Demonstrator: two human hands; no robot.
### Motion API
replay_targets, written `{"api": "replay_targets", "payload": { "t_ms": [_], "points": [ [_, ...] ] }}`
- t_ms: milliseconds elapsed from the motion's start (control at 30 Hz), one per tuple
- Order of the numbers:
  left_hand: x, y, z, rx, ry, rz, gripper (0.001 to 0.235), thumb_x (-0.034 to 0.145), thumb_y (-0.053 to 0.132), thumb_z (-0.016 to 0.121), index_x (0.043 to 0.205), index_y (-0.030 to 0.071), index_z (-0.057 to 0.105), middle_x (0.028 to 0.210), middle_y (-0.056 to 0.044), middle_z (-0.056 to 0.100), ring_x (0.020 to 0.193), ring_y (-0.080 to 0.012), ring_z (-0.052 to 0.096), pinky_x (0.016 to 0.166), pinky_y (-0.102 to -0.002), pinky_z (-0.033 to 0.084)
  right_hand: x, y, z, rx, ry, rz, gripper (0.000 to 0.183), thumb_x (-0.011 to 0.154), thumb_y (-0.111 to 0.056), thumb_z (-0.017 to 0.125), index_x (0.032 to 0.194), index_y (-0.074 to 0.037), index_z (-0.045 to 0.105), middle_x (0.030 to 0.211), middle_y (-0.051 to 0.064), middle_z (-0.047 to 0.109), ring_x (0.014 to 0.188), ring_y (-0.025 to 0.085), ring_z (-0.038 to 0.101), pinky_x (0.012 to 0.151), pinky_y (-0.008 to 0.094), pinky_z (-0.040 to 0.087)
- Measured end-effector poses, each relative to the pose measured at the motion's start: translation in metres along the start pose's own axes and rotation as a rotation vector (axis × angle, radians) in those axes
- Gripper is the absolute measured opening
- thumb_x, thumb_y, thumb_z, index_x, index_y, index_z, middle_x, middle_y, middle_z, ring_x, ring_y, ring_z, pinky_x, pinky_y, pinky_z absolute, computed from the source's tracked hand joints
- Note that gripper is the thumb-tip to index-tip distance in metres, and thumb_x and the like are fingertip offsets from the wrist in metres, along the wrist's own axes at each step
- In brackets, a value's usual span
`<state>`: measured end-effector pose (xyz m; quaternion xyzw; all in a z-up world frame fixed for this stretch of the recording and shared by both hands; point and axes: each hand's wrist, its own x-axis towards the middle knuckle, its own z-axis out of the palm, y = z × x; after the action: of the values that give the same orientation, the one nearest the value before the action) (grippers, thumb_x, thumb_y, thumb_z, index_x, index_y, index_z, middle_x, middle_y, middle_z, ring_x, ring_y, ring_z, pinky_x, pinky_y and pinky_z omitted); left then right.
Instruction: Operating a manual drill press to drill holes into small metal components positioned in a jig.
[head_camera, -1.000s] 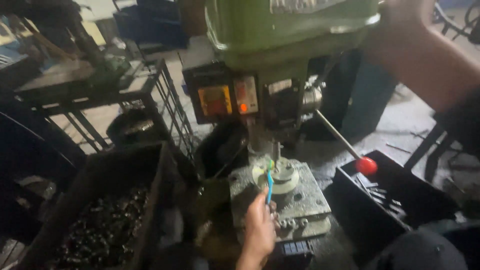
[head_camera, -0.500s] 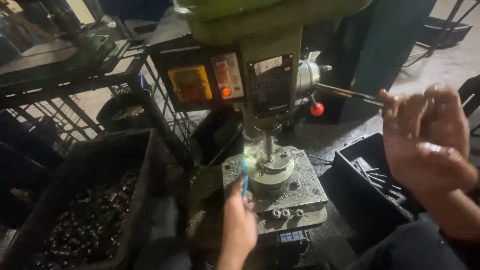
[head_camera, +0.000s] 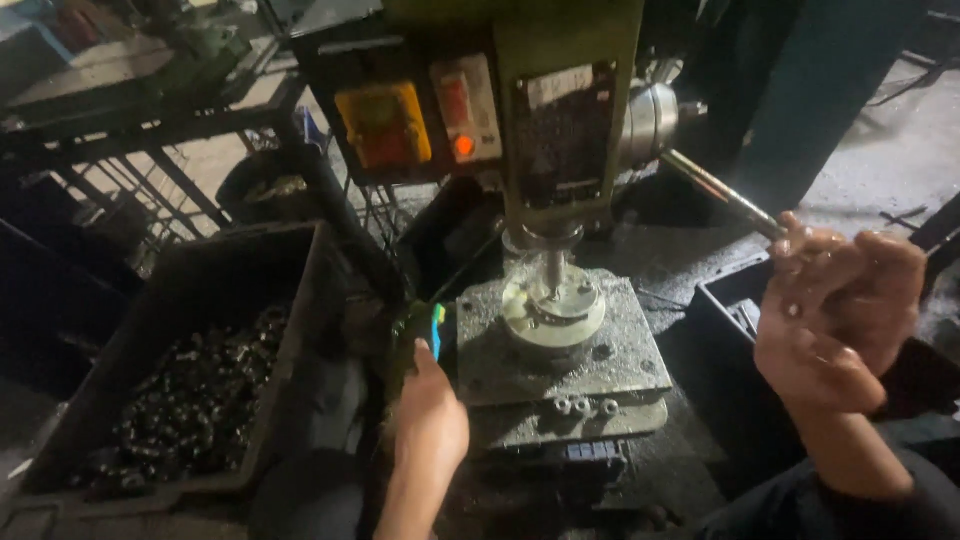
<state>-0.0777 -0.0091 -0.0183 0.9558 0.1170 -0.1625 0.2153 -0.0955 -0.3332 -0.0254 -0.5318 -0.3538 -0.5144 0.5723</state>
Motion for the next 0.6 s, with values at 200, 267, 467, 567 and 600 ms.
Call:
{"api": "replay_targets", "payload": {
  "t_ms": [200,267,467,567,600],
  "points": [
    [-0.011,0.006,-0.012,-0.037,-0.051,-0.098,0.094,0.097,-0.009,0.052,0.167,0.015,-0.007,0.143,-0.019,0.049,0.118,-0.0347,0.064,0.096,-0.045,0.059,-0.025,0.001,-0.003,0.036,0.129,0.059,0.078,0.082,-0.025,0.044,0.159,-0.013,0.045,0.123,0.000,0.056,0.134,0.030,0.057,0.136,0.047,0.045],
    [-0.008,0.001,-0.009,-0.020,-0.044,-0.094,0.094,0.097,-0.009,0.053,0.167,0.012,-0.006,0.142,-0.019,0.049,0.116,-0.0351,0.065,0.094,-0.045,0.059,-0.039,-0.003,0.014,0.089,0.336,0.200,0.073,0.080,-0.008,0.046,0.153,-0.014,0.050,0.122,0.004,0.061,0.129,0.027,0.061,0.124,0.042,0.053],
    [-0.002,-0.012,0.001,-0.029,0.009,-0.030,0.088,0.093,-0.010,0.057,0.163,0.001,0.005,0.135,-0.028,0.052,0.117,-0.0415,0.065,0.095,-0.051,0.059,-0.057,-0.011,0.071,-0.366,0.146,0.878,0.047,0.085,-0.002,0.071,0.127,0.006,0.051,0.116,0.024,0.057,0.103,0.035,0.064,0.091,0.045,0.055],
    [0.004,-0.016,0.007,-0.098,0.088,0.036,0.081,0.090,-0.009,0.058,0.159,-0.006,0.018,0.128,-0.033,0.057,0.117,-0.0481,0.066,0.095,-0.058,0.058,-0.052,0.005,0.078,-0.404,0.012,0.978,0.070,0.075,-0.007,0.085,0.134,0.012,0.053,0.116,0.031,0.063,0.103,0.041,0.065,0.086,0.051,0.057],
    [0.005,-0.017,0.006,-0.078,0.090,0.039,0.080,0.090,-0.009,0.057,0.159,-0.006,0.018,0.129,-0.033,0.057,0.117,-0.0471,0.066,0.095,-0.057,0.059,-0.049,0.012,0.080,-0.411,-0.008,1.029,0.072,0.071,-0.005,0.088,0.134,0.010,0.055,0.114,0.029,0.066,0.099,0.035,0.067,0.083,0.046,0.059]
  ]
}}
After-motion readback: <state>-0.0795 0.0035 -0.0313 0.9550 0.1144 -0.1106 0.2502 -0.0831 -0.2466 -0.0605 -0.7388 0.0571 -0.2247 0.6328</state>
